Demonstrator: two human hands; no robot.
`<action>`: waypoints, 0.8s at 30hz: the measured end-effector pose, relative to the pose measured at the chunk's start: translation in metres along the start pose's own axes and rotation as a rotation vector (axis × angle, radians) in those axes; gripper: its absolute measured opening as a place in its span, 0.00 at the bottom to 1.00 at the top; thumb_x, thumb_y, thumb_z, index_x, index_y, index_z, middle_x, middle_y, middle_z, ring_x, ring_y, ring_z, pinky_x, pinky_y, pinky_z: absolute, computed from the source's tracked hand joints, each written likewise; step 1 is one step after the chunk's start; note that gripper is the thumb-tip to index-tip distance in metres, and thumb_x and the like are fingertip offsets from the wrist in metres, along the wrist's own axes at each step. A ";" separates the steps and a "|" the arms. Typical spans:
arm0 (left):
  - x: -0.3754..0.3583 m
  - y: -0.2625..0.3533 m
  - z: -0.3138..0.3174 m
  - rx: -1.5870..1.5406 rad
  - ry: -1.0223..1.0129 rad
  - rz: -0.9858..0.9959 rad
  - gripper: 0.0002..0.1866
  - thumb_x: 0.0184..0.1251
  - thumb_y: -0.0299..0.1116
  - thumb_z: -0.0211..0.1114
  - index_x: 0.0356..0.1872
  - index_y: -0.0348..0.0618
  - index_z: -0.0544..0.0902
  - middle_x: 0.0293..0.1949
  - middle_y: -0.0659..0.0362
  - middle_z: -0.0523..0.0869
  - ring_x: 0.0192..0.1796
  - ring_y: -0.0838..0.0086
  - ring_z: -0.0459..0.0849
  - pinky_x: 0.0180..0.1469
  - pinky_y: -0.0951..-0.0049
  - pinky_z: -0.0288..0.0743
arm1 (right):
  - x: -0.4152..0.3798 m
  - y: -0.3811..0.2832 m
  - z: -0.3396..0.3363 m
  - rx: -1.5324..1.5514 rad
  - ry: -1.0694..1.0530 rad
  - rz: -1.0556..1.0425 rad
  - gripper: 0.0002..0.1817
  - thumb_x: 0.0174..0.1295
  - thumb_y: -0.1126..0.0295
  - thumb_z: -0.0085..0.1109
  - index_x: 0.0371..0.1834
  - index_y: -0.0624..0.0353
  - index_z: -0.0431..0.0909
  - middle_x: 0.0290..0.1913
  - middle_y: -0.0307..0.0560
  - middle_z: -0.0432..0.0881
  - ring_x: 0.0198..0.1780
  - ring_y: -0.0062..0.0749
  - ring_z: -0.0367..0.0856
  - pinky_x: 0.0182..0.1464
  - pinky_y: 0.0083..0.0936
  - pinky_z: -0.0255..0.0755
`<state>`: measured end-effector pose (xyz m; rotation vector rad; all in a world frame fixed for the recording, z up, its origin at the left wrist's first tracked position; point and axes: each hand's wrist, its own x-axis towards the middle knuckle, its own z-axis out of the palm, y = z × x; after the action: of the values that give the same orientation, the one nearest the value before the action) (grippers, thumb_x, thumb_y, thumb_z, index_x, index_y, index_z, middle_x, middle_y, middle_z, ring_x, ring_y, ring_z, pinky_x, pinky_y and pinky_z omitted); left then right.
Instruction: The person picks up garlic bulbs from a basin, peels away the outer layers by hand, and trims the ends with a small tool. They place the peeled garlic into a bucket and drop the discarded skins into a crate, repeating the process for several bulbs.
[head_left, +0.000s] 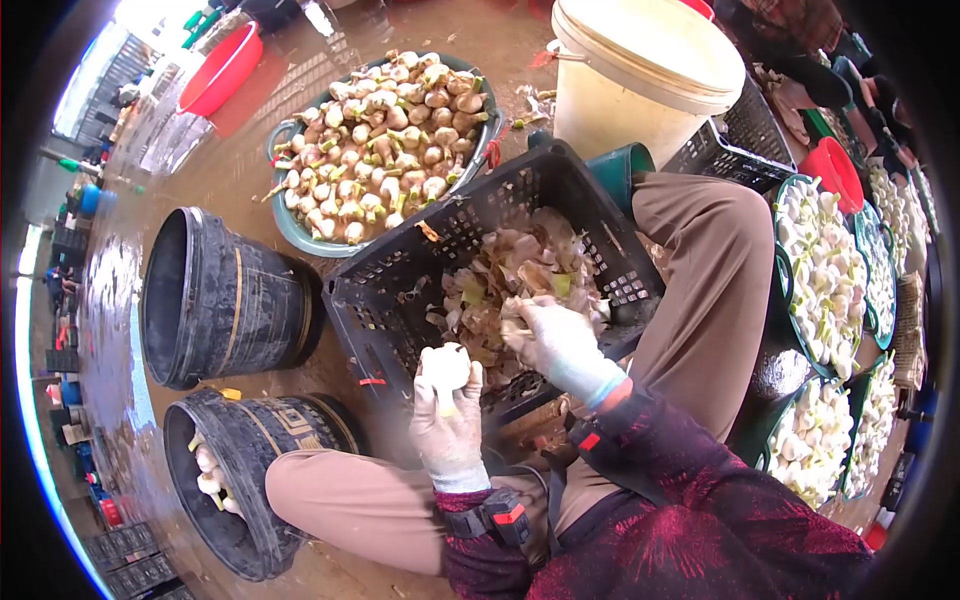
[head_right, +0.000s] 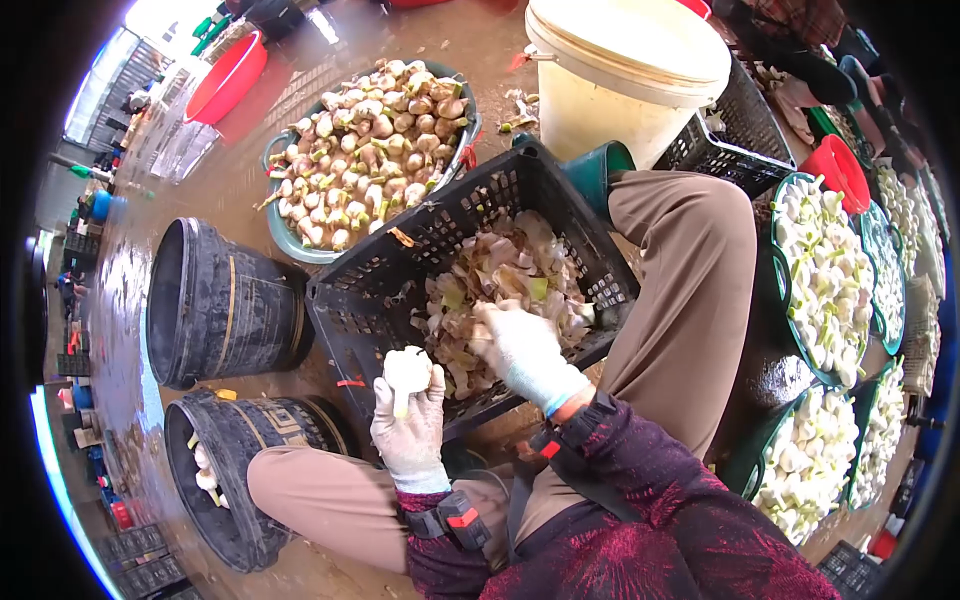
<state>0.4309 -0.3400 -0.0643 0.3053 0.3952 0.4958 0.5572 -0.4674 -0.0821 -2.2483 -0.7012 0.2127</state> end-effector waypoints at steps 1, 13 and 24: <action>0.000 -0.003 -0.005 0.077 0.021 0.037 0.22 0.67 0.31 0.62 0.61 0.37 0.74 0.58 0.47 0.79 0.61 0.57 0.77 0.61 0.54 0.74 | 0.001 -0.012 -0.009 0.097 -0.022 -0.059 0.21 0.57 0.60 0.68 0.48 0.61 0.79 0.36 0.53 0.84 0.38 0.47 0.85 0.40 0.35 0.77; 0.009 -0.024 -0.007 0.426 0.111 0.067 0.21 0.67 0.27 0.62 0.59 0.35 0.71 0.53 0.54 0.78 0.60 0.66 0.75 0.68 0.64 0.65 | 0.009 -0.022 0.013 0.303 -0.232 0.174 0.16 0.55 0.68 0.62 0.41 0.69 0.75 0.27 0.57 0.80 0.31 0.46 0.81 0.37 0.34 0.74; 0.003 -0.009 0.015 0.945 0.339 -0.149 0.17 0.74 0.33 0.57 0.59 0.36 0.77 0.48 0.56 0.84 0.41 0.74 0.86 0.41 0.76 0.81 | 0.001 -0.015 0.017 0.145 -0.124 -0.011 0.15 0.54 0.70 0.60 0.42 0.68 0.72 0.29 0.63 0.77 0.32 0.45 0.82 0.37 0.35 0.74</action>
<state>0.4433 -0.3486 -0.0554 1.1027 0.9703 0.1795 0.5456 -0.4481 -0.0829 -2.1063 -0.7391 0.3876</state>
